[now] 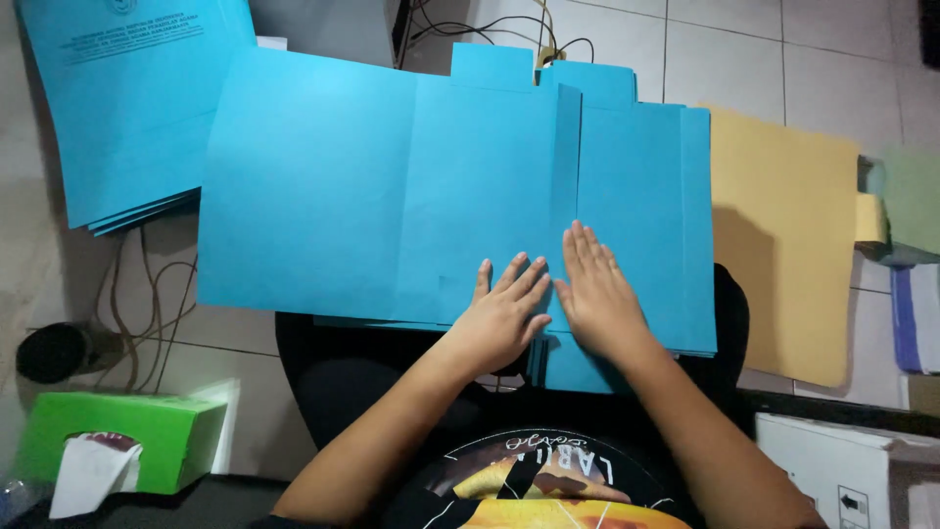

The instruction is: The person folds a stack of light blue paper sheets in half by hand. They repeatedly pick up a sheet, fold it, press down on the crease to flatten it, and place it back onto the stack.

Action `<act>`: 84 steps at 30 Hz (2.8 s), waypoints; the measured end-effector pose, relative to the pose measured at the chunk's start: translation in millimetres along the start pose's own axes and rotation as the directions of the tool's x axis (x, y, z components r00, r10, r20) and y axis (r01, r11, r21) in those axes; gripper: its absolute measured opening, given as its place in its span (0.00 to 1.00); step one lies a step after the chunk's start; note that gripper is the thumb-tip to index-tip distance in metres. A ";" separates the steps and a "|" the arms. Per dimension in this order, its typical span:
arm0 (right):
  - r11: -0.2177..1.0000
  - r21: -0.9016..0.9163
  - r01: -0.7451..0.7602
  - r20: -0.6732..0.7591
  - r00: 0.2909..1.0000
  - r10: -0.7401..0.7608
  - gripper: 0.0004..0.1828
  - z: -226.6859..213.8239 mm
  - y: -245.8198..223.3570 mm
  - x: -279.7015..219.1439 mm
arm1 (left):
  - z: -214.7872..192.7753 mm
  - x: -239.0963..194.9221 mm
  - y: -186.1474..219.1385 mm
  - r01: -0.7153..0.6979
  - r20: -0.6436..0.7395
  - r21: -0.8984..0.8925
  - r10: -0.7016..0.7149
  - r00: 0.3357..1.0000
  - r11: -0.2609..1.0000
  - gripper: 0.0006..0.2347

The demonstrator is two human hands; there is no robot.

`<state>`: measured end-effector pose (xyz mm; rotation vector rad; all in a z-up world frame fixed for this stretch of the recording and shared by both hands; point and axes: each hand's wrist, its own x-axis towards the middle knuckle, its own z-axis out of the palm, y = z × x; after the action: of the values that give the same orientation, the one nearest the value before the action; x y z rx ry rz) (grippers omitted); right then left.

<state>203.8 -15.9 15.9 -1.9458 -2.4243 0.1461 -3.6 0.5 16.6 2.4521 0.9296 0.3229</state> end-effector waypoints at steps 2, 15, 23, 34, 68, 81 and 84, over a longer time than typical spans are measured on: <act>1.000 0.005 -0.024 0.023 0.999 0.024 0.36 4.6 -11.4 -29.0 | 0.3 -1.6 1.9 0.012 -0.031 -0.003 -0.012 0.999 1.000 0.25; -0.082 0.967 -0.242 0.255 0.891 0.377 0.45 -36.8 -38.2 -17.5 | -13.4 -21.4 18.9 -0.127 -0.352 0.069 0.143 0.925 0.989 0.45; -0.242 0.957 -0.159 0.234 0.916 0.326 0.24 -91.4 -67.7 -42.3 | 13.2 -16.4 14.1 -0.138 -0.697 0.370 0.373 0.612 0.919 0.26; -0.338 0.936 0.094 0.093 0.862 0.499 0.18 -57.4 47.4 -75.7 | -29.2 -60.2 86.0 -0.580 -0.810 0.082 0.393 0.435 0.810 0.12; 0.791 0.496 -0.359 -0.436 0.684 0.584 0.30 25.7 91.9 35.8 | -46.7 61.7 -81.6 0.529 -0.654 -0.160 -0.491 0.576 0.834 0.29; 0.962 -0.053 -0.267 -0.230 0.941 0.248 0.37 3.0 50.9 44.4 | -57.0 105.8 -96.7 0.543 -0.387 0.168 -0.452 0.804 0.823 0.31; 0.991 -0.027 -0.130 -0.152 0.981 0.125 0.38 8.5 41.0 69.9 | -62.7 104.5 -85.2 0.547 -0.315 0.155 -0.484 0.816 0.822 0.29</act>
<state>227.7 60.6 1.2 -2.0470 -2.2255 -0.0408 2.5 148.5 29.7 2.2628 1.8024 0.3590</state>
